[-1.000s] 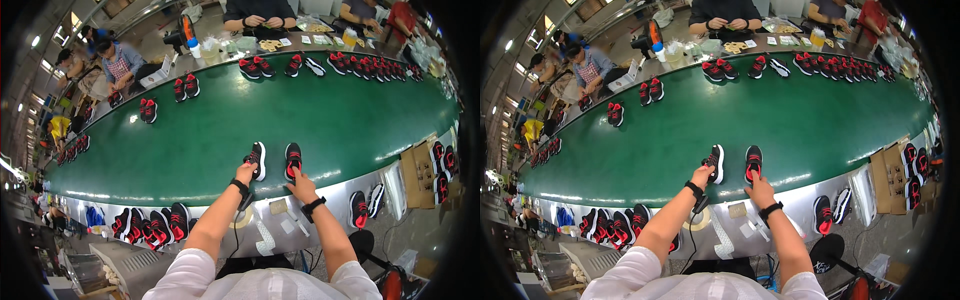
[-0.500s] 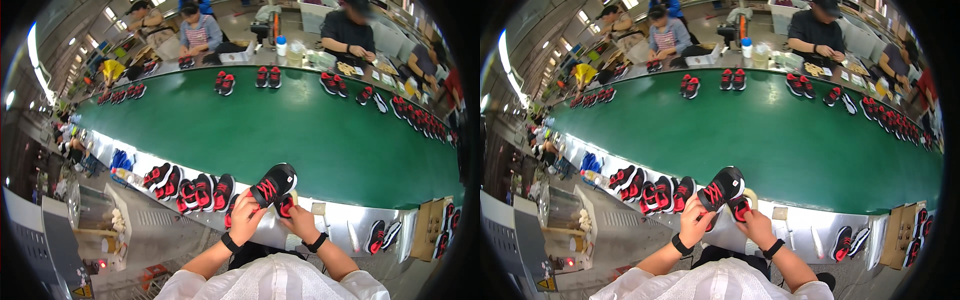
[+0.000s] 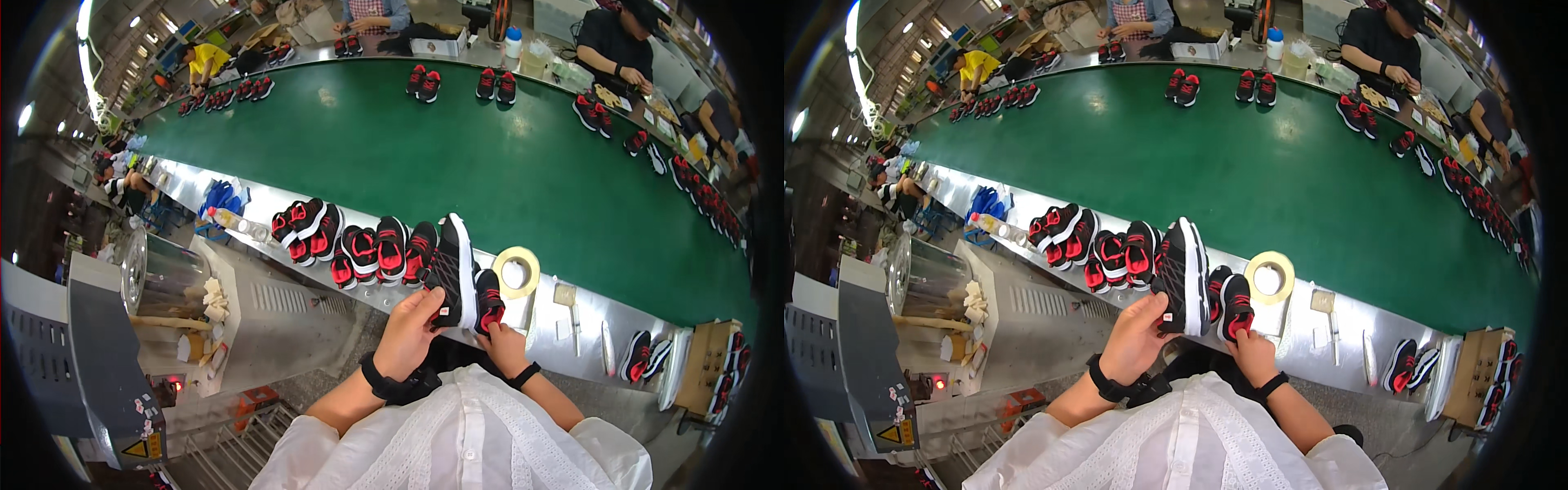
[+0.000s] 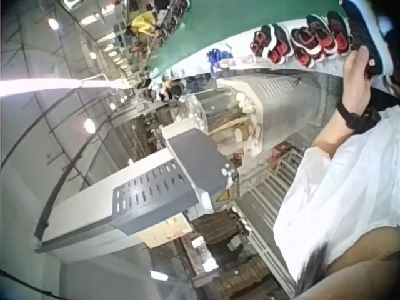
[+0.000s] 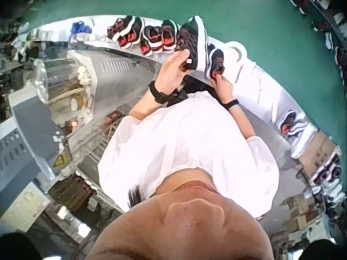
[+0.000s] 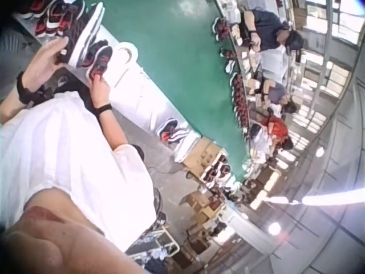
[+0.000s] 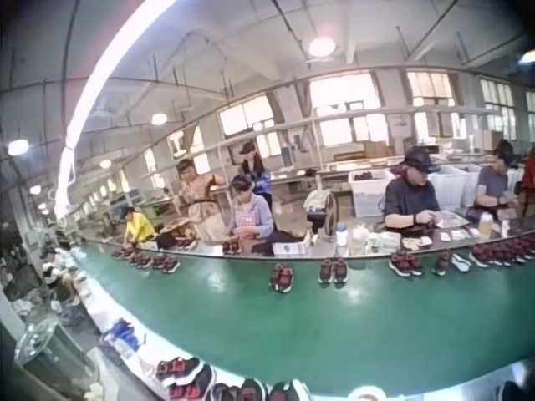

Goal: The person assembles black and red sneakers on a factory line. They pick up shoes, apply tape to the soles, and use a handheld heat gun to bond the parts. The person then places the finished shoes into a cardboard box.

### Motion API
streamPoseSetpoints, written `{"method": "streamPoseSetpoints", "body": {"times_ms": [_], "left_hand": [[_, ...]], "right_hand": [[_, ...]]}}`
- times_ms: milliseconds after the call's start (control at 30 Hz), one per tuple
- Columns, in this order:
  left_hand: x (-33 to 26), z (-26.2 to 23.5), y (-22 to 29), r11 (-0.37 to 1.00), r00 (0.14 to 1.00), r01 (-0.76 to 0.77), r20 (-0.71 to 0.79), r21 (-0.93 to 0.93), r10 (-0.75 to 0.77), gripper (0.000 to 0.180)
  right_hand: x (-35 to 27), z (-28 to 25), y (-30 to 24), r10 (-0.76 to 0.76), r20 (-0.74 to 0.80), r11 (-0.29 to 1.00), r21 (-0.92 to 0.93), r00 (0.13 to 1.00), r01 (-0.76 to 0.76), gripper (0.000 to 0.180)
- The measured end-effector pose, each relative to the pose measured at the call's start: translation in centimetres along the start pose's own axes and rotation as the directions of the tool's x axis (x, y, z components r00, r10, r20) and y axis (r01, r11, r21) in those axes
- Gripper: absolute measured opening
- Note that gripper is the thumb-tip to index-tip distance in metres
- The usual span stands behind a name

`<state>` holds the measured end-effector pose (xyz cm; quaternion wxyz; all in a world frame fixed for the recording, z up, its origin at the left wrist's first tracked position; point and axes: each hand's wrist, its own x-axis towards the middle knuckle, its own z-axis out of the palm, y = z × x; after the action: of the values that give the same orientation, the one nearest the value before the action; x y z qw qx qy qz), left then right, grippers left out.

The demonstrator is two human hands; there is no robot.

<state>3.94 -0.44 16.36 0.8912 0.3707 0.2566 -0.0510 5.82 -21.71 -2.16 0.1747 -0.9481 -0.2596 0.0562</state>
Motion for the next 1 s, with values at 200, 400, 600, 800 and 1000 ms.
{"method": "streamPoseSetpoints", "body": {"times_ms": [200, 400, 600, 800, 1000], "left_hand": [[-1.0, -0.4, 1.4, 1.000, 0.995, -0.003, 0.104, 0.027, 0.001, 0.018], [-1.5, -0.7, 2.5, 0.995, 0.985, 0.089, 0.147, 0.040, -0.094, 0.018], [-1.3, -1.0, 2.2, 0.976, 0.958, 0.210, 0.187, 0.050, -0.216, 0.018], [-2.4, -1.3, 1.5, 0.965, 0.964, 0.177, 0.162, 0.192, -0.209, 0.010], [-2.9, -1.2, 0.7, 0.927, 0.963, -0.130, 0.266, 0.353, 0.034, 0.024]], "right_hand": [[-1.8, 2.2, 0.5, 0.029, 0.050, 0.999, -0.045, 0.998, -0.027, 0.025], [0.1, -6.7, -4.9, 0.198, -0.051, 0.906, 0.391, 0.979, -0.163, 0.032], [1.6, -14.5, -11.2, 0.161, -0.145, 0.487, 0.872, 0.976, 0.049, 0.052], [1.4, -14.7, -10.9, 0.160, -0.036, 0.470, 0.881, 0.986, -0.044, 0.044], [1.1, -17.3, -11.4, 0.106, -0.247, 0.760, 0.644, 0.963, 0.082, 0.042]]}}
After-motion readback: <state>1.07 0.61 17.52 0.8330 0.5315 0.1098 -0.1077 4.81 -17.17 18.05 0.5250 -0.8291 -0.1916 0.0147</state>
